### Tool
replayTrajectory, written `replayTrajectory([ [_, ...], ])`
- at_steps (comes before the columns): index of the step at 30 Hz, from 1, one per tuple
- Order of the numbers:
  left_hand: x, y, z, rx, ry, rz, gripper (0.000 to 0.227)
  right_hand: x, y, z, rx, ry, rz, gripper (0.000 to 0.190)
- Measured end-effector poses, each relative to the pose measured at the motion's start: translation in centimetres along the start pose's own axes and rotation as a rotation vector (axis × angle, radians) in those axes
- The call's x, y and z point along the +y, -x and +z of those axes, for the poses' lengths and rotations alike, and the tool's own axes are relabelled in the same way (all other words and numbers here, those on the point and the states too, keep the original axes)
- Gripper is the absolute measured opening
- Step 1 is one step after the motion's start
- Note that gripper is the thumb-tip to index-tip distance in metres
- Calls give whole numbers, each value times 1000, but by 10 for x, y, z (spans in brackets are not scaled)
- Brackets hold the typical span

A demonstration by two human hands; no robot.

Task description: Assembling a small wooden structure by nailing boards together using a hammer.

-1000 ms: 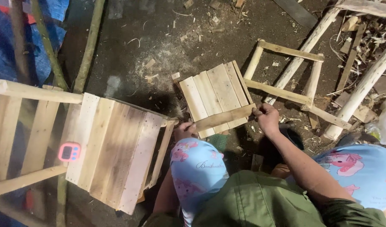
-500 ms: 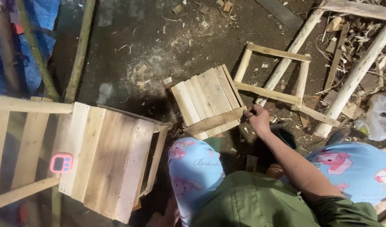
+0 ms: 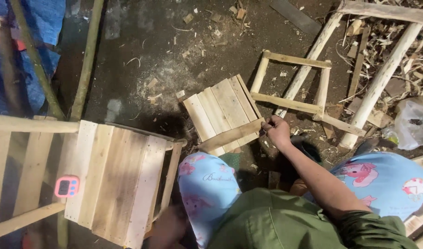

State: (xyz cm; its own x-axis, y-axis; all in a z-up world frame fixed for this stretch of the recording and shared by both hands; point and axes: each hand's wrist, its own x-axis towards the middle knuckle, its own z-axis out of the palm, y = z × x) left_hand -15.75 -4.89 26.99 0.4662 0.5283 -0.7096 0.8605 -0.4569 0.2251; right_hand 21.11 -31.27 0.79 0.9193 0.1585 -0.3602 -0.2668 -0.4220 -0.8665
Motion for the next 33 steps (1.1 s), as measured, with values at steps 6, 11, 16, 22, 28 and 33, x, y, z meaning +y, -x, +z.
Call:
replayTrajectory([
  [6,164,16,-66,161,496,738,20,-30,11,-8,-72,45,19,14],
  [11,291,-60,13,152,-27,896,32,-2,-1,3,-1,241,-23,25],
  [16,295,-208,121,161,-227,800,38,3,2,8,22,293,-73,26],
  [22,288,-215,146,261,-371,759,56,21,-1,16,43,299,-134,25],
  [28,282,-229,154,304,-364,800,51,2,15,11,67,294,-212,23],
  [33,275,-241,162,337,-321,810,52,9,10,10,56,284,-238,22],
])
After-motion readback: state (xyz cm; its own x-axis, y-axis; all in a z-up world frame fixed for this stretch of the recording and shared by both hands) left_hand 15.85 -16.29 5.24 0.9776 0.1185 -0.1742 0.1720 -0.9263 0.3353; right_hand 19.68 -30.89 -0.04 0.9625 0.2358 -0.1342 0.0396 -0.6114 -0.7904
